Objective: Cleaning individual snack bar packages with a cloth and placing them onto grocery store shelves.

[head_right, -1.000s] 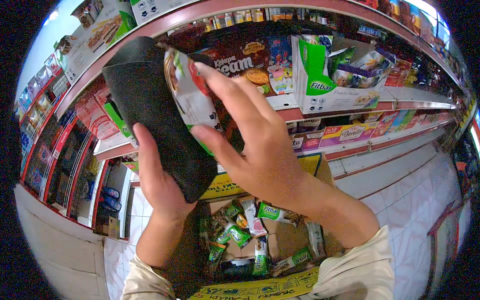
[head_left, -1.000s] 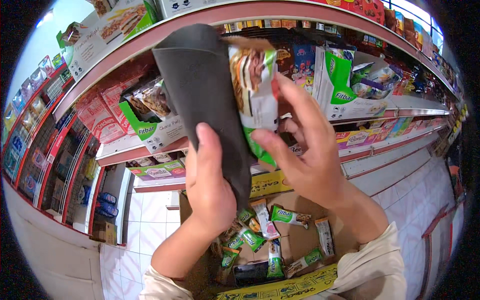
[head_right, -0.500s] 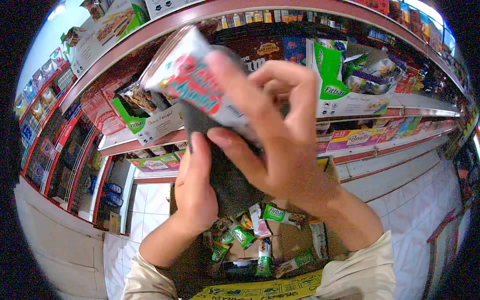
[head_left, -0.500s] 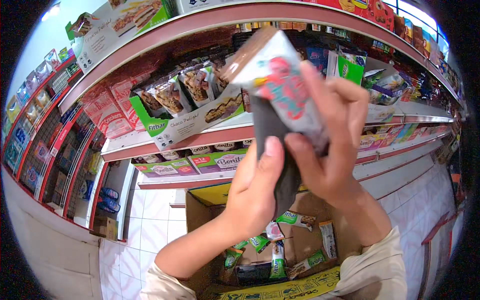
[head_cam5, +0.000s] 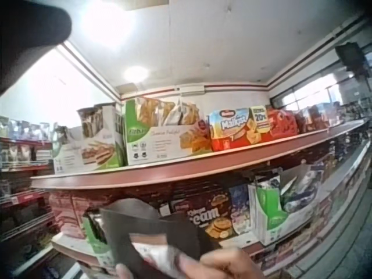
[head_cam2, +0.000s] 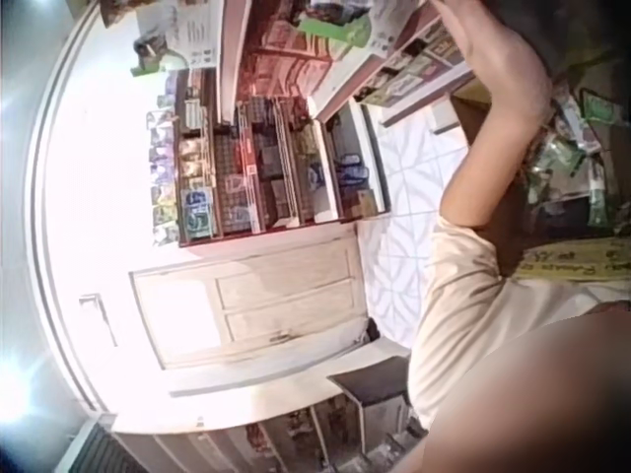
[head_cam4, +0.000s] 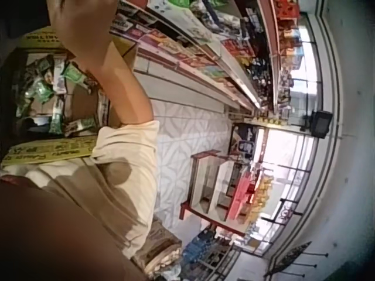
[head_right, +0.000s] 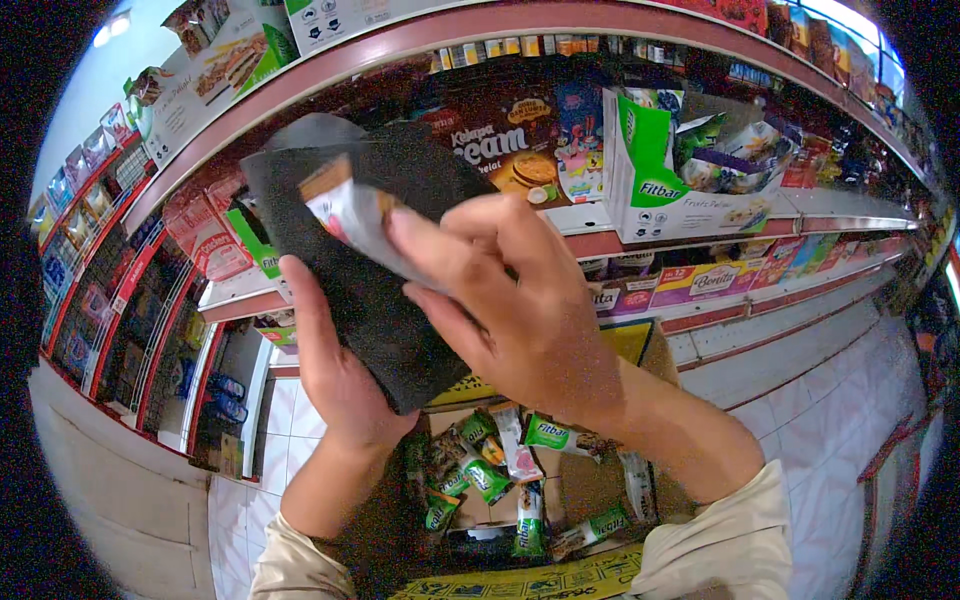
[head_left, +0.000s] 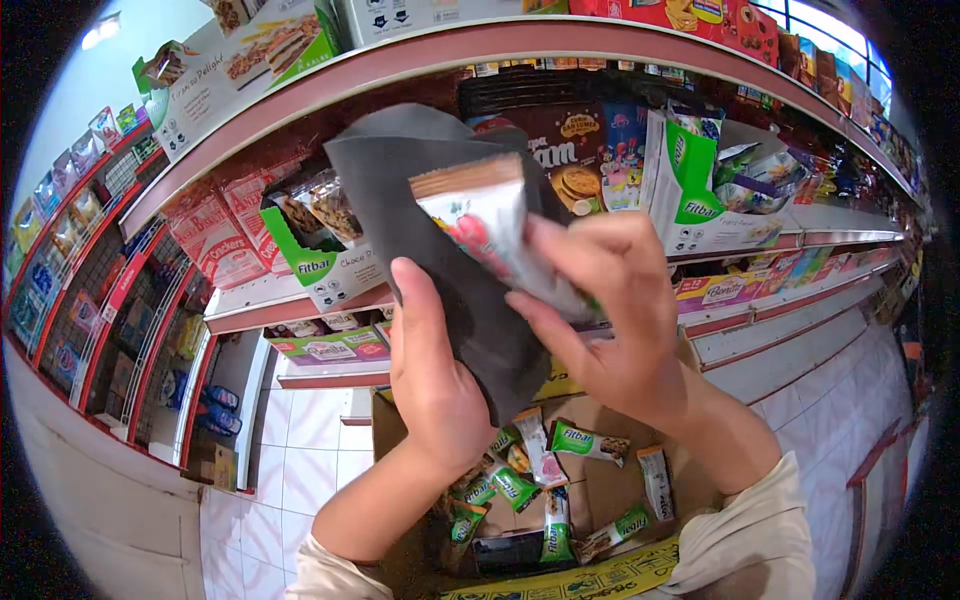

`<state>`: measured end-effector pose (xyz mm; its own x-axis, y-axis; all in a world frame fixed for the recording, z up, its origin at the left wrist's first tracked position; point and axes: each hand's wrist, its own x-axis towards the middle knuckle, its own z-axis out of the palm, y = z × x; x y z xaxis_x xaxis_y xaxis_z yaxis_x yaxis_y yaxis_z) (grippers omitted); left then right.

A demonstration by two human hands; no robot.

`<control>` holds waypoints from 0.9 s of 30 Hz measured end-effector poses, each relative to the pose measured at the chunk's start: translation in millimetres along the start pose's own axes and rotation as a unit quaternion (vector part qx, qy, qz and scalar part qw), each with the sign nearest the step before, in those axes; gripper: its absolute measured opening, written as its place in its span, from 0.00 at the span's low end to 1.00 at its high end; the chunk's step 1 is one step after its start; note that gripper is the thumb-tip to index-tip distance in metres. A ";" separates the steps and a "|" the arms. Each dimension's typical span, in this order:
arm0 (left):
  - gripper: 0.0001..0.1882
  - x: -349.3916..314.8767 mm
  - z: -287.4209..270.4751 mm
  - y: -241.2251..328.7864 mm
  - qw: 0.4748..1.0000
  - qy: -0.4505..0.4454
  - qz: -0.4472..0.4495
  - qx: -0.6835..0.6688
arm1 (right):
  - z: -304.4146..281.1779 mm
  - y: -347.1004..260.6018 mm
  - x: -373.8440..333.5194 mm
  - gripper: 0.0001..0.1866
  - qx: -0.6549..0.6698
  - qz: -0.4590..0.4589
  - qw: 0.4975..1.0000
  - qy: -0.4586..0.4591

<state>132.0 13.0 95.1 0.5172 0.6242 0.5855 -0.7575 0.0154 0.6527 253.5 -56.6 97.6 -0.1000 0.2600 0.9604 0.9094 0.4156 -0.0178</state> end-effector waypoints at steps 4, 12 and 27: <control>0.25 -6.3 -6.4 -6.9 0.997 0.032 -0.011 -0.071 | -2.1 -13.4 3.2 0.25 0.006 -0.028 0.998 -0.052; 0.25 -4.0 -11.0 -8.2 0.998 0.030 0.027 -0.058 | 8.3 -12.2 5.7 0.33 0.099 0.066 0.992 -0.036; 0.20 -2.0 14.1 1.7 0.983 -0.049 -0.164 0.063 | -7.0 5.6 3.0 0.37 0.163 0.188 0.965 0.080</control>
<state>135.4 0.8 101.9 0.7660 0.5229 0.3739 -0.4915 0.1016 0.8649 261.1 -59.7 102.3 0.3004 0.3188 0.8990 0.6905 0.5775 -0.4356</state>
